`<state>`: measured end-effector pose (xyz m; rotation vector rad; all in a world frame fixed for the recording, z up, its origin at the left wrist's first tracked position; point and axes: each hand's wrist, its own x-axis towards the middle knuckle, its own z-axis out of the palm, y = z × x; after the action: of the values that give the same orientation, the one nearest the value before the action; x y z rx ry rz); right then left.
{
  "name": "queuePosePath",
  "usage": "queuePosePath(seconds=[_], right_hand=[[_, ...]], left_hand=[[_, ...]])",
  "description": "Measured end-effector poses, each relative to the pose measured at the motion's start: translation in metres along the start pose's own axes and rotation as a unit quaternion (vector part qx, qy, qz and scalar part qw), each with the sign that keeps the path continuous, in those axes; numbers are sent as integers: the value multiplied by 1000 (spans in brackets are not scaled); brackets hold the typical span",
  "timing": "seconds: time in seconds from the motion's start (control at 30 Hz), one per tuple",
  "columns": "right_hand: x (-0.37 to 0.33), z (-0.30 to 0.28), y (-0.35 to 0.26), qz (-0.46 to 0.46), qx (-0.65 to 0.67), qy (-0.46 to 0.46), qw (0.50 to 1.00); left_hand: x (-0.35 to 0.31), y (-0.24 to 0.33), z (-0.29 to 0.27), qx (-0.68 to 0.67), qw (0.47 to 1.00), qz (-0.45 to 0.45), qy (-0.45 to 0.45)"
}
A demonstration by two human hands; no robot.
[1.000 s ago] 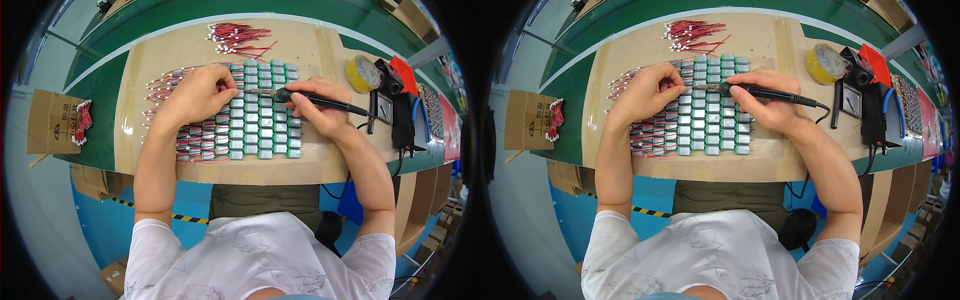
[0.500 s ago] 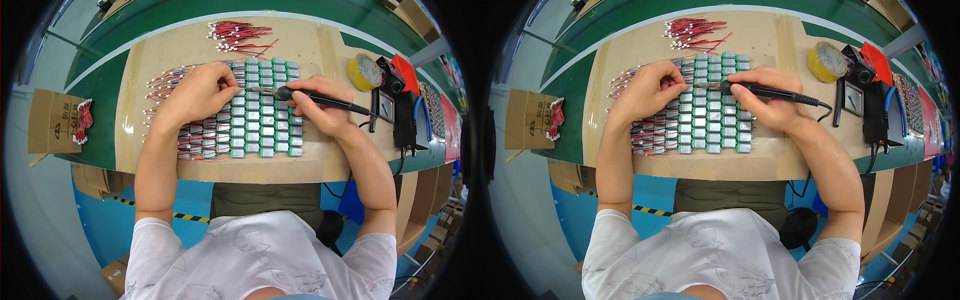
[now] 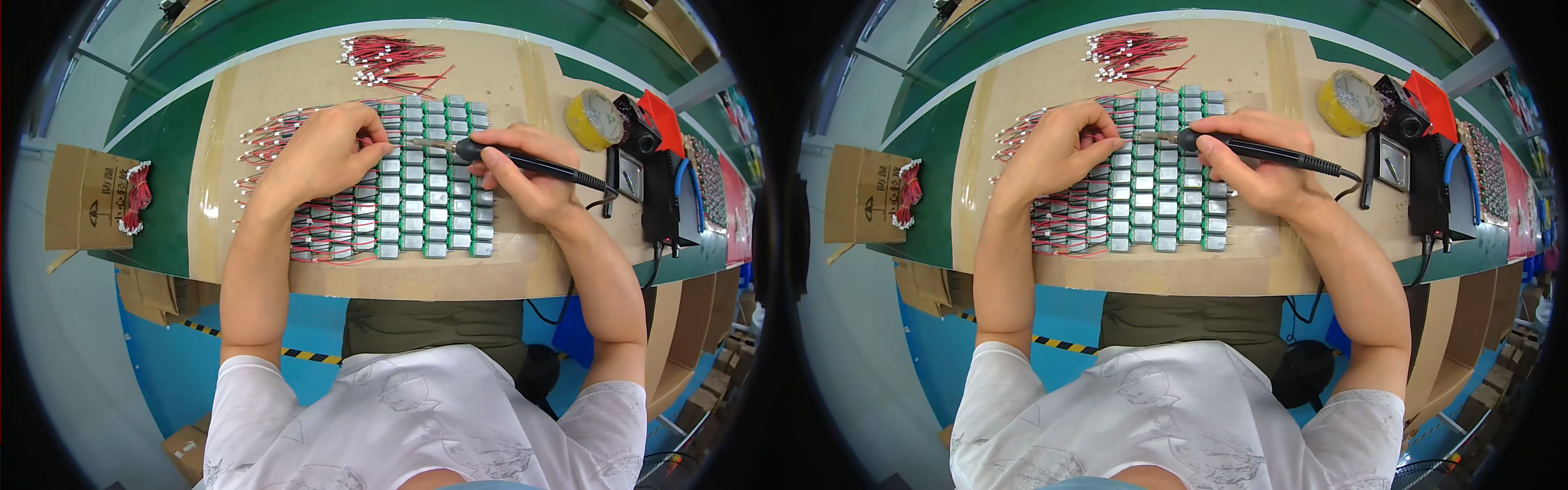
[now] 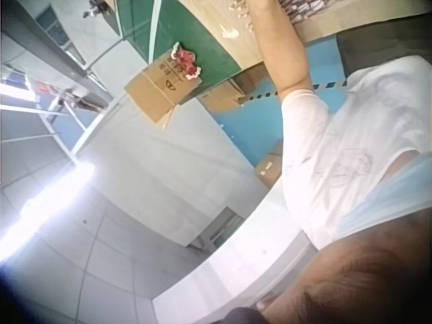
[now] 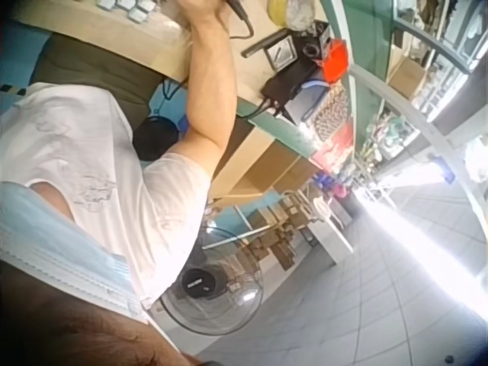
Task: Soldering individual wires onto a grid of small rechargeable batteries at an assembly station.
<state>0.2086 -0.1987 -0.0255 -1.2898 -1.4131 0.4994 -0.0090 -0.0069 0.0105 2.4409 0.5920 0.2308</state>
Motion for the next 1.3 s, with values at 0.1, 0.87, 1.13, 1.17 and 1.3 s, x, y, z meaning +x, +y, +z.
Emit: queuePosePath(seconds=[0.1, 0.87, 1.13, 1.17, 1.3], right_hand=[[1, 5, 2, -5, 19, 26, 999], [2, 7, 6, -25, -7, 36, 999], [0, 6, 3, 2, 36, 49, 998], [0, 6, 3, 1, 36, 49, 998], [1, 6, 3, -10, 29, 38, 999]], left_hand=[[-1, -1, 1, -2, 1000, -1, 1], [0, 0, 0, 2, 1000, 7, -1], [0, -7, 5, -5, 999, 39, 19], [-1, -7, 4, -4, 999, 39, 19], [-1, -7, 4, -1, 999, 37, 23]])
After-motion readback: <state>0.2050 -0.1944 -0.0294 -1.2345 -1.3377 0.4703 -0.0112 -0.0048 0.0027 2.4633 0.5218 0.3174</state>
